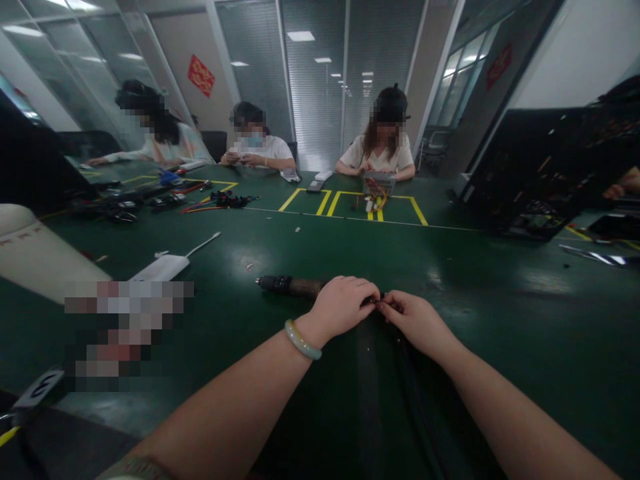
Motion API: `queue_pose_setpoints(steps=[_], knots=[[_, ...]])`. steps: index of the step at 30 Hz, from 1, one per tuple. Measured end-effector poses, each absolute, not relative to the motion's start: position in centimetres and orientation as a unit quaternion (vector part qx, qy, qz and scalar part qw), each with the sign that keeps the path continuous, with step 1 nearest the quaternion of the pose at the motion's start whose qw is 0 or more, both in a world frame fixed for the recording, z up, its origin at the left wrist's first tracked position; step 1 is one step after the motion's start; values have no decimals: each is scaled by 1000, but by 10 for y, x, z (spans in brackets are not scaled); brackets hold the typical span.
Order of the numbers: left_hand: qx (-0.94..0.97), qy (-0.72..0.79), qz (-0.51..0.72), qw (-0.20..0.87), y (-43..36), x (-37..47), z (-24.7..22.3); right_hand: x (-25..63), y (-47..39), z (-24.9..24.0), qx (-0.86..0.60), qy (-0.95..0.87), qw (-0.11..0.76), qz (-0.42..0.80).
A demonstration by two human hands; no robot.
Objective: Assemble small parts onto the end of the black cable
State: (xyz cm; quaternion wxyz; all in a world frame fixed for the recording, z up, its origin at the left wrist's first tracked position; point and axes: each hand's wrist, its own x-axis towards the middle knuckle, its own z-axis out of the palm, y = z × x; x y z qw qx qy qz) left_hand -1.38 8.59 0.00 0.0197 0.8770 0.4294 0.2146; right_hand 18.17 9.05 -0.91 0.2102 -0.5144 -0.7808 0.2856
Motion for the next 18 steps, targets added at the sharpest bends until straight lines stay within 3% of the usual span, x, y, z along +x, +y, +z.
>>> queue_pose_setpoints(steps=[18], knots=[[870, 441, 218, 19, 88, -12, 0, 185, 92, -14, -510, -779, 238, 275]])
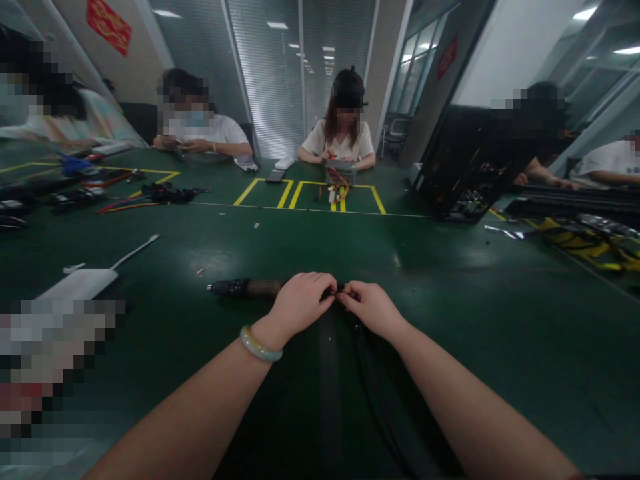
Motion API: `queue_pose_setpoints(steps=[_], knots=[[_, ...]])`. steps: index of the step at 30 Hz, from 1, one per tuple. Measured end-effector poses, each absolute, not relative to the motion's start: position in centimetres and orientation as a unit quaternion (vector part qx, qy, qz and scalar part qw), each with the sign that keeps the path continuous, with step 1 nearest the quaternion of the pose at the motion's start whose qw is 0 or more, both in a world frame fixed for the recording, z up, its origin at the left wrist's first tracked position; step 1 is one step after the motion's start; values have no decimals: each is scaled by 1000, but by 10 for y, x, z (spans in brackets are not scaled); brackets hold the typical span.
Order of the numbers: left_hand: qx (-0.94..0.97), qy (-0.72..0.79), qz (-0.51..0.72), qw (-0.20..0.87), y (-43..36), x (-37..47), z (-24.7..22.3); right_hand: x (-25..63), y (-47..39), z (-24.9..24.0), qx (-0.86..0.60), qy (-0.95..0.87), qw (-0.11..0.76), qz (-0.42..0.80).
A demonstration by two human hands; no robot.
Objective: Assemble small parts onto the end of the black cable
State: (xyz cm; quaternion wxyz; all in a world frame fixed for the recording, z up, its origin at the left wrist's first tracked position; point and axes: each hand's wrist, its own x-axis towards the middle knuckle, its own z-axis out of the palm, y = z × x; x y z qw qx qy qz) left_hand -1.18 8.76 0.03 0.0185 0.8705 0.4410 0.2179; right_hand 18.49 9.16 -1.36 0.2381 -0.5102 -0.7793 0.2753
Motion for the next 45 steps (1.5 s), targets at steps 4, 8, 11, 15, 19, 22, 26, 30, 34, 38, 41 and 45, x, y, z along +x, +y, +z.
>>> queue_pose_setpoints(steps=[4, 8, 11, 15, 19, 22, 26, 30, 34, 38, 41, 45], knots=[[872, 442, 209, 15, 90, -11, 0, 185, 93, -16, -509, -779, 249, 270], [874, 443, 200, 20, 91, -11, 0, 186, 93, -17, -508, -775, 257, 274], [872, 448, 194, 22, 91, -11, 0, 186, 93, -17, -504, -774, 258, 283], [873, 452, 179, 24, 92, -10, 0, 186, 93, -17, -497, -774, 263, 292], [869, 464, 172, 20, 92, -9, 0, 187, 93, -17, -499, -772, 267, 290], [864, 473, 171, 28, 92, -9, -1, 187, 92, -16, -494, -776, 266, 288], [860, 480, 169, 38, 90, -8, 0, 188, 92, -15, -499, -776, 261, 283], [860, 483, 159, 35, 88, -7, 2, 187, 92, -16, -497, -778, 266, 277], [857, 486, 166, 37, 88, -7, 1, 186, 92, -17, -502, -774, 267, 280], [856, 481, 183, 49, 90, -8, -1, 185, 91, -15, -513, -767, 256, 289], [857, 473, 194, 60, 90, -9, -2, 185, 91, -14, -513, -767, 256, 289], [863, 459, 201, 69, 89, -9, 0, 184, 91, -14, -510, -771, 257, 283]])
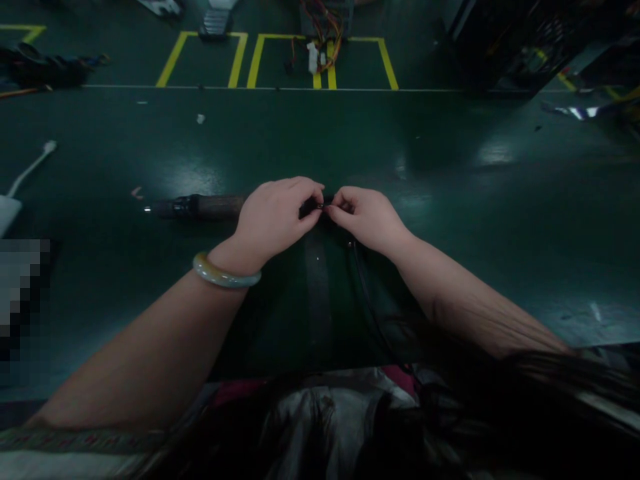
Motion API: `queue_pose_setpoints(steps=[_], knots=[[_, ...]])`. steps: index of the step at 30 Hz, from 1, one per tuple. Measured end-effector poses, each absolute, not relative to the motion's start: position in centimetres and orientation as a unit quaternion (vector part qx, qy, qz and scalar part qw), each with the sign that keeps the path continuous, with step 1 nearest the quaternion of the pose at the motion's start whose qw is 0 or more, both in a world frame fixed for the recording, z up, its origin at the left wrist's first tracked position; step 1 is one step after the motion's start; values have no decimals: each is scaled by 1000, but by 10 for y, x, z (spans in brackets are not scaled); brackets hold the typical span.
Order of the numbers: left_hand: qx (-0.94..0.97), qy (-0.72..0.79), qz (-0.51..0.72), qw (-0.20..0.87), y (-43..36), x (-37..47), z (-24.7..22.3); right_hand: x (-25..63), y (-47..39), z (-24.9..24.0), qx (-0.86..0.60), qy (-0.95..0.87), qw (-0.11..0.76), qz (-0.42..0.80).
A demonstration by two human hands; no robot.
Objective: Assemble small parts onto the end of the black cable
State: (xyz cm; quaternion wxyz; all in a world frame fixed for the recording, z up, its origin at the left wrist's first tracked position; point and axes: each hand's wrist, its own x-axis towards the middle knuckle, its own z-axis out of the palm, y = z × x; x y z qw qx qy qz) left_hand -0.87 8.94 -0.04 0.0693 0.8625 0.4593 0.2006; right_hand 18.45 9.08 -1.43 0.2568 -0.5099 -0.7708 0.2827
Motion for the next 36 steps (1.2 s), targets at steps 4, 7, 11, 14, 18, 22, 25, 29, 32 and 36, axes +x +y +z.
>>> queue_pose_setpoints(steps=[4, 7, 11, 14, 18, 22, 25, 29, 32, 36], knots=[[866, 460, 186, 69, 88, -7, 2, 184, 91, -15, -515, -770, 254, 277], [861, 472, 176, 68, 87, -6, 3, 185, 91, -15, -512, -772, 251, 280], [855, 483, 177, 65, 86, -6, 3, 185, 92, -17, -509, -774, 252, 278], [857, 477, 185, 62, 87, -7, 2, 186, 93, -18, -508, -777, 253, 275], [864, 465, 185, 57, 86, -8, 3, 186, 93, -17, -506, -777, 254, 275], [861, 468, 196, 41, 84, -10, 4, 185, 92, -15, -516, -772, 243, 280], [864, 459, 203, 36, 85, -12, 3, 185, 92, -15, -519, -775, 237, 272], [872, 441, 210, 36, 86, -14, 1, 185, 92, -14, -519, -778, 232, 267], [871, 438, 220, 30, 86, -14, 0, 184, 93, -13, -520, -777, 225, 274], [862, 456, 223, 15, 84, -14, 0, 184, 92, -12, -521, -775, 217, 282]])
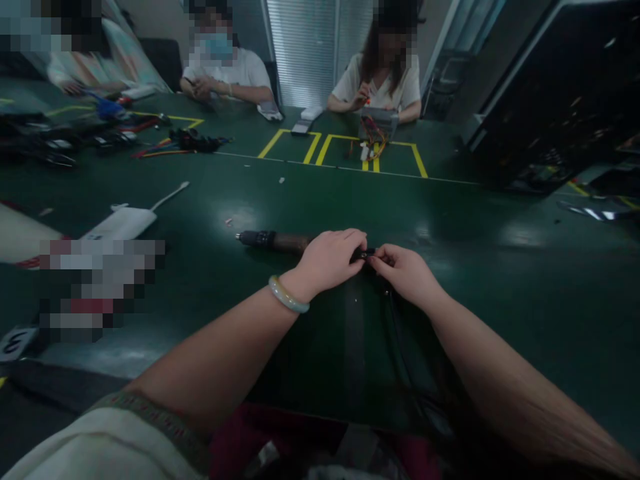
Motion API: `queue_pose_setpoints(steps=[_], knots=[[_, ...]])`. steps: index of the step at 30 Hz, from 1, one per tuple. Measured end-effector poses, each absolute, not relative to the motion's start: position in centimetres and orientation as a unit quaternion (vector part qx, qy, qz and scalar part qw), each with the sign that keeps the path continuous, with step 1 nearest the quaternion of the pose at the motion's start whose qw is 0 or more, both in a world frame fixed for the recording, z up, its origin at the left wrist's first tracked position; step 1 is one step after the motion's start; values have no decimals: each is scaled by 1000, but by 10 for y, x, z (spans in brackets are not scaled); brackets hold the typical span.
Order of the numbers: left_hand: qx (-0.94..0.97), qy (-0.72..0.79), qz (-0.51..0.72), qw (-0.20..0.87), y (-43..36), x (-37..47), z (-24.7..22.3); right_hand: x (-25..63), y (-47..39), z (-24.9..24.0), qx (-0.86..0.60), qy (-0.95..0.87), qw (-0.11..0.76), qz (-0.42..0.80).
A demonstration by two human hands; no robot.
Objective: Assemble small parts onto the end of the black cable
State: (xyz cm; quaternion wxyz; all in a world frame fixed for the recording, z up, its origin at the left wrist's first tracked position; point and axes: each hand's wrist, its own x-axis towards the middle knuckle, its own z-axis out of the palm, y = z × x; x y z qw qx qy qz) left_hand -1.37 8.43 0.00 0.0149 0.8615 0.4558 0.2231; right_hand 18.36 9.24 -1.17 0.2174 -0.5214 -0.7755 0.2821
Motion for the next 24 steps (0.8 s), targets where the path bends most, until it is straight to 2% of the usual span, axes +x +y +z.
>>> queue_pose_setpoints(steps=[24], knots=[[869, 438, 230, 18, 86, -14, -3, 184, 93, -11, -524, -777, 209, 279]])
